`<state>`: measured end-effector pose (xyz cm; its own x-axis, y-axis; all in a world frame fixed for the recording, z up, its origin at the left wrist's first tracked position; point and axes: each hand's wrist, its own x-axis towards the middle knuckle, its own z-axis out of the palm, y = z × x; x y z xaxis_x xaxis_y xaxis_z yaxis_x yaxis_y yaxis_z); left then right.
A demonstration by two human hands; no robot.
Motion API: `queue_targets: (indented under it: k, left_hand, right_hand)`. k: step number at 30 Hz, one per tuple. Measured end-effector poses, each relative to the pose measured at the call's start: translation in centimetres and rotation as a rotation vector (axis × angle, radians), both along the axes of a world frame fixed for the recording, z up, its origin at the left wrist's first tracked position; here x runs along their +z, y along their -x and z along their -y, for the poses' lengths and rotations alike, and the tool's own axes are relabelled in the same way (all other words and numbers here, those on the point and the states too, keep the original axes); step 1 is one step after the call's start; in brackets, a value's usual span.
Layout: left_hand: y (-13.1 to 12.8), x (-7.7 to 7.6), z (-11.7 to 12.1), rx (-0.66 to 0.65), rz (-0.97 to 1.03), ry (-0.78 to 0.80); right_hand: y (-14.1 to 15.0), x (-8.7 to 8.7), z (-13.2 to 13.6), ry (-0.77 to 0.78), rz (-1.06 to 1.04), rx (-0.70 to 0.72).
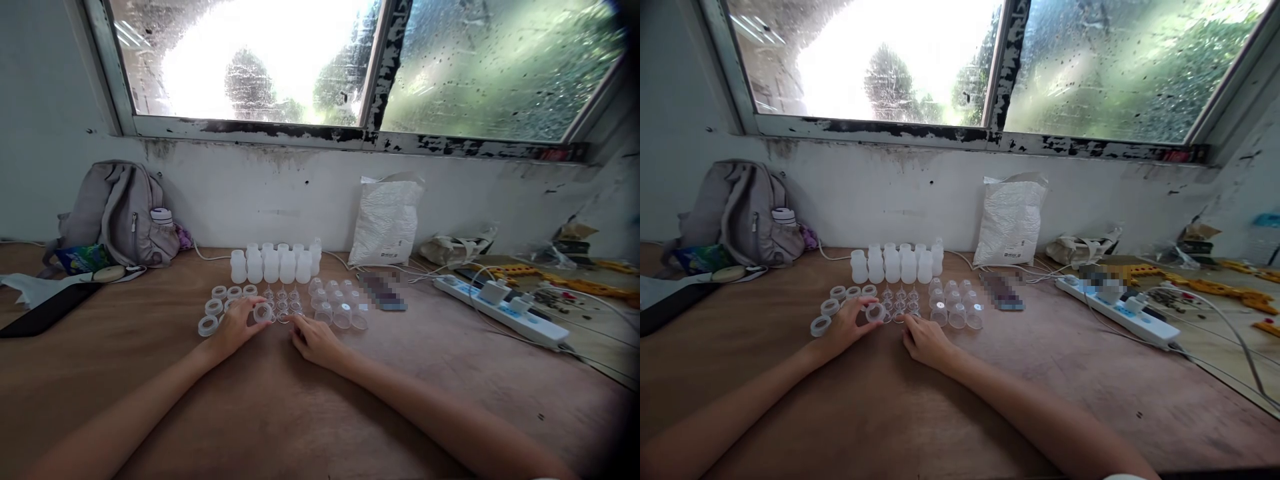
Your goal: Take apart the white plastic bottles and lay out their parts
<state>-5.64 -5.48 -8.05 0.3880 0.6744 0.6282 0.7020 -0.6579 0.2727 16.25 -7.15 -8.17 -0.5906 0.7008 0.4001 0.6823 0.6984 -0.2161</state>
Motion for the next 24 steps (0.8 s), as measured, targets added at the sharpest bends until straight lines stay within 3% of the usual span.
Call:
queue_targets:
  k: [4,15,24]
  left_hand:
    - [-0.8,-0.2,-0.5,-0.022,0.115,0.038]
    - [-1.5,-0.2,-0.8,-0.099,-0.059,0.055]
    - [-1.3,-0.5,-0.9,-0.057,-0.013,0.088]
  right_hand:
    - [-0.1,0.0,0.0,0.001,-0.003,0.003]
    - [-0.1,-0.2,-0.3,-0.019,-0.004,0.031]
    - [-0.2,-0.2,-0.1,-0.010,-0.013,0.014]
